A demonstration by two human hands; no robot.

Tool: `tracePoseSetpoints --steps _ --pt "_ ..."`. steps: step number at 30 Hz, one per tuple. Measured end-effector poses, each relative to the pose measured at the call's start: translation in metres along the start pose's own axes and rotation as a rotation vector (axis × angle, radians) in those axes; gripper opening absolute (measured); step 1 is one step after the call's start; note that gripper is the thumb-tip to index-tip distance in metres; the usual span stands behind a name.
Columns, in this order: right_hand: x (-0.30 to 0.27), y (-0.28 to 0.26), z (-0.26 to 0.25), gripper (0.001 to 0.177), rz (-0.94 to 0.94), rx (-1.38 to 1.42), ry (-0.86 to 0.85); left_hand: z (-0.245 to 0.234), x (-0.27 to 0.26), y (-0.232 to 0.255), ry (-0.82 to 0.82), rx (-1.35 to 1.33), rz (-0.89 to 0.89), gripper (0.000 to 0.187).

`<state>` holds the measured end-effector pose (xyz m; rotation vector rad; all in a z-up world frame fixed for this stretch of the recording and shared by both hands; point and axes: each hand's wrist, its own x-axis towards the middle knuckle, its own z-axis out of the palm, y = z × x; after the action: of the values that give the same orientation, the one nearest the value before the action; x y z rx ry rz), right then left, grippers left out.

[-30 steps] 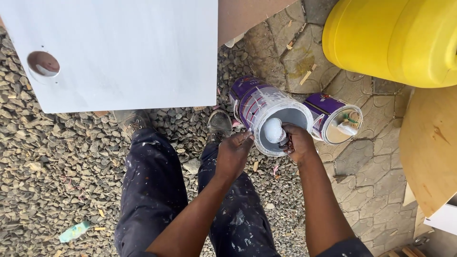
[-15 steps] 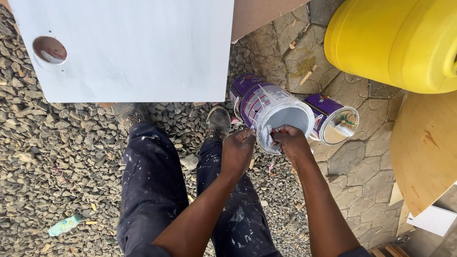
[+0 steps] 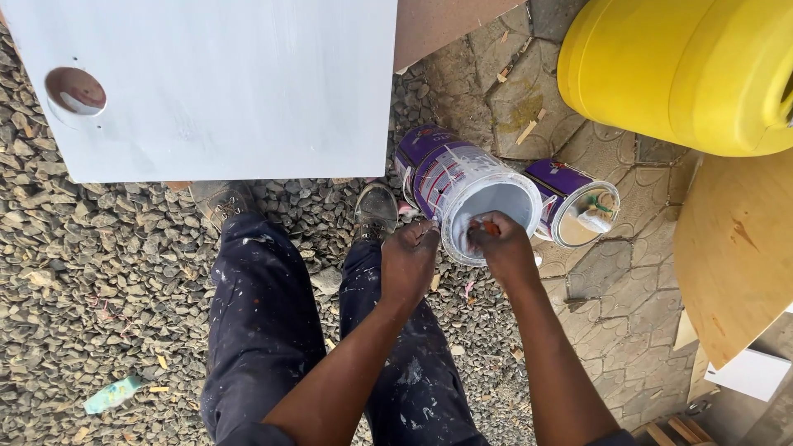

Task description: A person uses a small foam applicator to apply white paint to a furniture panel.

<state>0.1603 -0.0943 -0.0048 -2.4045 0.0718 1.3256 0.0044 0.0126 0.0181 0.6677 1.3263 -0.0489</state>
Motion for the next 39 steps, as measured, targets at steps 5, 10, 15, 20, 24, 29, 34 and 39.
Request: tracePoseSetpoints --steps 5,10,15,20,24,29,34,39 --pt "-0.015 -0.008 -0.004 0.027 0.03 -0.108 -0.098 0.0 0.006 -0.009 0.008 0.034 0.004 0.046" --pt "0.001 -0.007 0.008 0.032 0.004 -0.256 0.19 0.001 0.004 -0.005 0.023 0.029 0.024 0.048" --pt "0.064 0.033 0.036 0.037 -0.127 -0.282 0.309 0.001 0.024 -0.035 0.047 0.079 0.051 0.047" --pt "0.1 0.065 0.038 0.022 -0.221 -0.371 0.364 0.001 0.025 -0.043 0.013 0.04 0.075 0.047" --pt "0.105 0.064 0.033 0.017 -0.242 -0.32 0.361 0.0 0.025 -0.047 0.023 0.055 0.096 0.045" --pt "0.056 0.02 0.013 0.016 0.052 0.182 0.22 -0.002 0.02 -0.038 0.017 0.062 0.087 0.044" --pt "0.027 -0.003 -0.01 0.024 0.331 0.565 -0.071 0.001 0.006 -0.02 -0.005 0.037 0.077 0.044" --pt "0.049 0.034 -0.014 0.022 0.27 0.55 -0.183 -0.001 0.002 -0.015 -0.022 0.026 0.049 0.045"
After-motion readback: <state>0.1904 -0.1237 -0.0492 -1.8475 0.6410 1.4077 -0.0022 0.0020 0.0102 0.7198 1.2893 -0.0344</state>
